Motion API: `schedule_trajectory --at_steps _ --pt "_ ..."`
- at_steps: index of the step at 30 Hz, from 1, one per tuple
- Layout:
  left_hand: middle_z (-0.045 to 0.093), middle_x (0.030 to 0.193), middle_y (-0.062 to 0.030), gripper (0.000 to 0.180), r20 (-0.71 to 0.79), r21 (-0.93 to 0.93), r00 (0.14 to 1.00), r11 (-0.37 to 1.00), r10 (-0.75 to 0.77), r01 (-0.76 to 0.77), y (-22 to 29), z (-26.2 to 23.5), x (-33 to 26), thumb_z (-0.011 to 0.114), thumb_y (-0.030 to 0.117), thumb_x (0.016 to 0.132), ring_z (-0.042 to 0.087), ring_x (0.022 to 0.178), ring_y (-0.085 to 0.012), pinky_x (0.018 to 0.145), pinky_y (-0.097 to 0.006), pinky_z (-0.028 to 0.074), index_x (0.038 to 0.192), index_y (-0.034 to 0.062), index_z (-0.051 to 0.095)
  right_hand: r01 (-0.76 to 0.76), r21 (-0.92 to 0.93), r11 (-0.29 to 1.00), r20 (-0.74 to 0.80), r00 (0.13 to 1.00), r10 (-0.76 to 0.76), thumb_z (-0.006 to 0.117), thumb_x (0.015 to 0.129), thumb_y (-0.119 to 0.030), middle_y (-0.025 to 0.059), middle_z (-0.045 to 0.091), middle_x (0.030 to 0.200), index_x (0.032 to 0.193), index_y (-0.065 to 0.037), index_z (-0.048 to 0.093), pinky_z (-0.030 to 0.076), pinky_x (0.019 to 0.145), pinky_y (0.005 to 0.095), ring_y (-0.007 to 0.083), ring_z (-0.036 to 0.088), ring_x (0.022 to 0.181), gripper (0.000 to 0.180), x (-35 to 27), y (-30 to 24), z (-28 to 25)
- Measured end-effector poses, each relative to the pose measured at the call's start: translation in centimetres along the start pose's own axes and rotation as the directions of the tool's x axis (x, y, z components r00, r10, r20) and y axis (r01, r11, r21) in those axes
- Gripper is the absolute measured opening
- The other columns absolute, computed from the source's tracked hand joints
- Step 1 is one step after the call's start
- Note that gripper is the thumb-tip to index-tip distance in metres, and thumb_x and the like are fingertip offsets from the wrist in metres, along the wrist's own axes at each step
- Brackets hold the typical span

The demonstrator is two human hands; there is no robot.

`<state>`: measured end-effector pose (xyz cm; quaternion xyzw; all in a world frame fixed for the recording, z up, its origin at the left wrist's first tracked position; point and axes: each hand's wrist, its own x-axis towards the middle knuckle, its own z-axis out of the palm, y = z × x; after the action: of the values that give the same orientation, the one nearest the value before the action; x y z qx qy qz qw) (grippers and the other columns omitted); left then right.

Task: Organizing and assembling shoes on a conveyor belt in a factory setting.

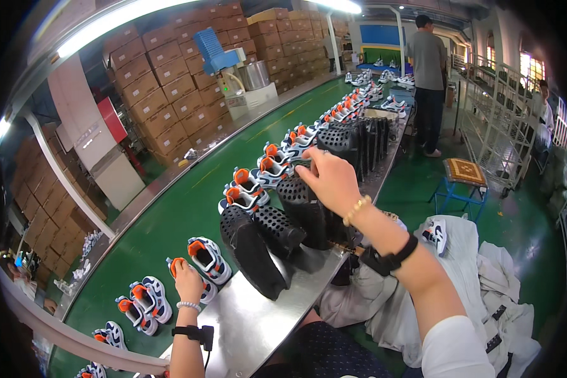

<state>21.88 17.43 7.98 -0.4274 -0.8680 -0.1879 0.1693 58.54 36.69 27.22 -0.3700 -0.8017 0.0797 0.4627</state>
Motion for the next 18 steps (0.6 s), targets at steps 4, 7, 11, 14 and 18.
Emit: schedule_trajectory --at_steps 4,7,11,14,18 --pt "0.047 0.133 -0.022 0.038 -0.006 -0.217 0.999 0.975 -0.053 0.05 -0.4 -0.9 -1.5 0.048 0.013 0.089 0.049 0.119 -0.0371 0.099 -0.041 0.041 0.12 -0.0086 0.054 0.143 -0.428 0.892 0.249 0.968 -0.035 0.054 0.088 -0.044 0.0143 0.066 0.082 0.092 -0.003 0.065 0.051 0.071 0.0432 0.0328 0.065 0.08 0.042 1.8 5.4 2.4" --pt "0.034 0.145 -0.0196 0.039 -0.191 -0.283 0.981 0.959 -0.03 -0.025 -0.4 -3.0 -4.7 0.055 0.018 0.089 0.045 0.124 -0.0365 0.103 -0.039 0.037 0.118 -0.0072 0.055 0.081 -0.356 0.931 0.412 0.908 0.079 0.052 0.088 -0.048 0.0165 0.067 0.088 0.086 -0.001 0.067 0.052 0.073 0.0434 0.0338 0.065 0.084 0.05 2.5 4.3 1.6" --pt "0.026 0.149 -0.0205 0.045 -0.099 -0.572 0.945 0.795 -0.312 0.202 0.3 -1.7 -7.9 0.066 0.02 0.082 0.044 0.126 -0.0362 0.101 -0.039 0.039 0.118 -0.0038 0.056 0.181 -0.403 0.897 0.516 0.855 0.06 0.06 0.08 -0.056 0.0194 0.067 0.089 0.085 0.001 0.068 0.052 0.077 0.043 0.0345 0.065 0.086 0.057 2.8 3.8 1.2" --pt "0.025 0.149 -0.024 0.052 -0.012 -0.601 0.948 0.76 -0.318 0.247 -0.4 -0.3 -9.0 0.07 0.019 0.078 0.038 0.131 -0.0394 0.103 -0.041 0.038 0.125 0.004 0.052 0.223 -0.439 0.87 0.53 0.846 0.05 0.065 0.073 -0.06 0.0201 0.067 0.088 0.086 0.001 0.068 0.052 0.079 0.043 0.0351 0.065 0.087 0.062 3.1 4.7 1.5" --pt "0.027 0.148 -0.0251 0.052 -0.039 -0.614 0.939 0.749 -0.343 0.248 -1.9 1.1 -9.7 0.069 0.016 0.078 0.038 0.131 -0.0397 0.106 -0.041 0.034 0.126 0.0069 0.051 0.24 -0.442 0.864 0.539 0.842 0.042 0.064 0.074 -0.059 0.0194 0.066 0.088 0.086 0.001 0.067 0.052 0.078 0.0434 0.0349 0.065 0.087 0.061 3.5 3.9 0.7"
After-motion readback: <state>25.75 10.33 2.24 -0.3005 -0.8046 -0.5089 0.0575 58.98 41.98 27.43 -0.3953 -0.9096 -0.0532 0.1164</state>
